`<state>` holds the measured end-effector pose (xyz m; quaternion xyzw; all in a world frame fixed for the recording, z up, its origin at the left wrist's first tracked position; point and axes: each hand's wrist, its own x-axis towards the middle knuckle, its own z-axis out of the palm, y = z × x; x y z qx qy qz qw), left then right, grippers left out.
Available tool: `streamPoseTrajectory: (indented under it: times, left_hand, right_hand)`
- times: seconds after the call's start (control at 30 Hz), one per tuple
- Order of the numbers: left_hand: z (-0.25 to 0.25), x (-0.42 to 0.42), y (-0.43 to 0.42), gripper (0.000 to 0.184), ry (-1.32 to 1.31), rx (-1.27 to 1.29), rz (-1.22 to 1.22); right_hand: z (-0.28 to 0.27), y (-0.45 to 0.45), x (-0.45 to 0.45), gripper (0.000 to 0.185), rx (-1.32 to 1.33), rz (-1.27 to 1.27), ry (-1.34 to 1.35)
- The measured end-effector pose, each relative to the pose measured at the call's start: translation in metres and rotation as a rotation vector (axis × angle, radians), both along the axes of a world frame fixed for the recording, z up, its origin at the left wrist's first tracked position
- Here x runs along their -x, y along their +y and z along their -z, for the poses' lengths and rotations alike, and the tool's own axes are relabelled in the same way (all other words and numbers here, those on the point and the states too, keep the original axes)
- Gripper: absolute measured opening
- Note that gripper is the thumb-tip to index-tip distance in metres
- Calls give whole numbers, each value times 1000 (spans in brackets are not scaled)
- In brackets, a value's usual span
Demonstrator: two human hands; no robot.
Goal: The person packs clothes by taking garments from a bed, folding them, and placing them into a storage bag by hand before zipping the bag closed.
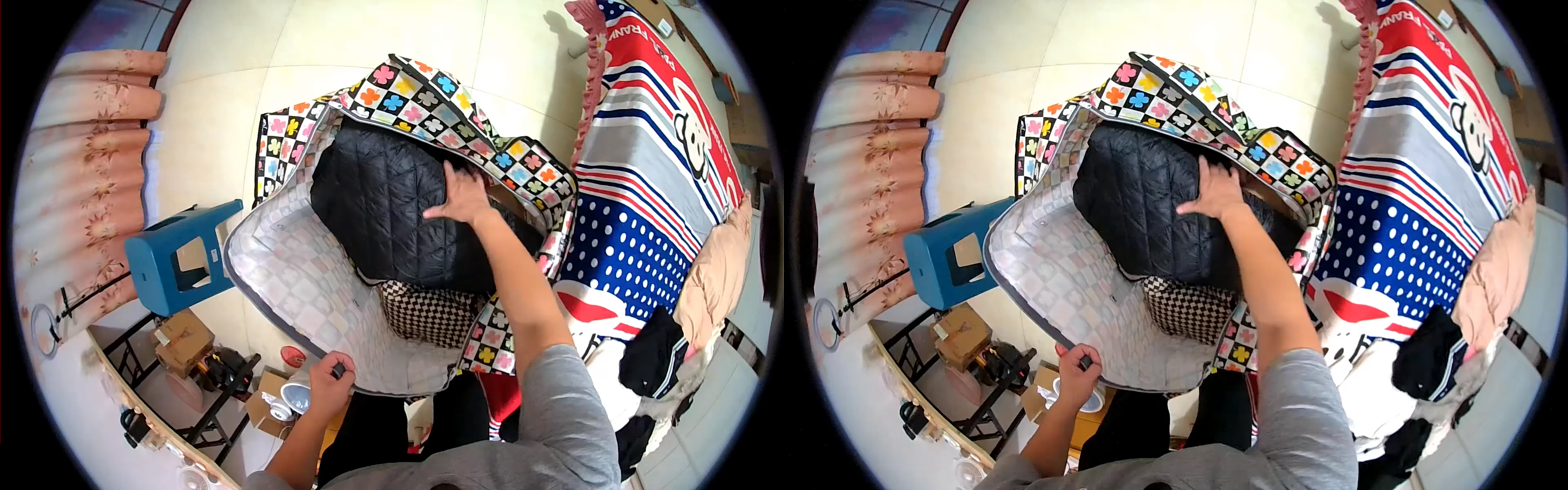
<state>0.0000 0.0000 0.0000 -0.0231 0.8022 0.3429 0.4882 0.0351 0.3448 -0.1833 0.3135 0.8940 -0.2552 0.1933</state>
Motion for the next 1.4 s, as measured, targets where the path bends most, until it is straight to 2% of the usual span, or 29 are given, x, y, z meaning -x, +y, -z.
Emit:
streamPoseTrajectory:
  times: [0.03,0.07,0.1,0.17,0.23,0.3,0.37,0.4,0.43,0.53,0.63,0.7,0.73,0.77,0.83,0.87,0.93,1.0,1.07,1.1,1.13,1.17,1.23,1.27,1.33,1.37,1.4]
  left_hand:
    - [-5,1,1,7,6,-47,-7]
    - [-9,1,1,8,8,-93,-12]
    - [1,-2,7,8,-14,-80,-11]
    - [1,9,7,9,43,-117,-26]
    - [-3,2,7,9,-43,-109,-21]
    - [-11,8,1,9,-71,-85,-19]
    - [-12,11,0,8,-67,-66,163]
    - [-11,10,8,8,-64,-121,151]
    - [-9,9,13,8,-75,-124,156]
    - [-9,14,20,8,-75,-95,91]
    - [0,12,21,7,-3,-135,187]
    - [-2,13,16,6,-6,-102,251]
    - [-7,13,11,6,-12,-104,251]
    - [-9,14,6,6,-23,-64,314]
    - [-6,21,5,5,2,-14,385]
    - [-5,20,5,4,3,-42,389]
    - [-7,16,-2,3,-24,-66,392]
    - [-13,15,-5,5,-15,-76,424]
    - [-14,21,15,9,41,-118,466]
    - [-21,25,36,14,-47,33,455]
    - [-23,27,55,20,-127,183,442]
    - [-23,26,62,20,-129,168,455]
    - [-26,29,67,25,-120,105,727]
    - [-22,30,74,28,-79,39,785]
    - [-19,24,111,30,146,-64,1035]
    - [-5,19,131,33,294,-247,1078]
    - [18,14,152,36,458,-428,1112]
  right_hand:
    - [13,-8,2,97,24,-47,-92]
    - [30,-15,1,86,111,4,-92]
    - [48,-23,-15,63,192,184,-19]
    - [50,-33,-17,45,377,572,309]
    - [25,-28,-68,35,652,1139,586]
    - [19,-23,-109,39,713,1602,718]
    - [57,-25,-133,40,478,1664,910]
    - [65,-21,-135,56,197,1393,554]
    - [64,-15,-126,58,-22,1220,233]
    - [58,-1,-86,74,-209,917,-145]
    - [-1,-14,-72,83,-495,713,214]
    - [-16,-40,-73,85,-369,731,192]
    - [-5,-60,-80,86,-219,738,104]
    - [8,-80,-82,90,-149,589,-93]
    - [37,-91,-74,93,-38,423,-226]
    - [57,-87,-74,94,-85,361,-177]
    - [79,-65,-72,91,-36,295,-269]
    - [69,-52,-61,85,8,265,-388]
    - [58,-36,-40,80,39,263,-398]
    - [49,-27,-38,76,74,253,-431]
    - [36,-19,-40,66,22,211,-348]
    - [19,-13,-51,55,-22,138,-323]
    - [-25,-1,-73,44,7,-6,-439]
    - [-32,3,-87,42,-26,-123,-573]
    - [-50,11,-128,39,-141,-349,-794]
    - [-64,20,-141,39,-177,-506,-873]
    - [-73,32,-149,40,-77,-561,-883]
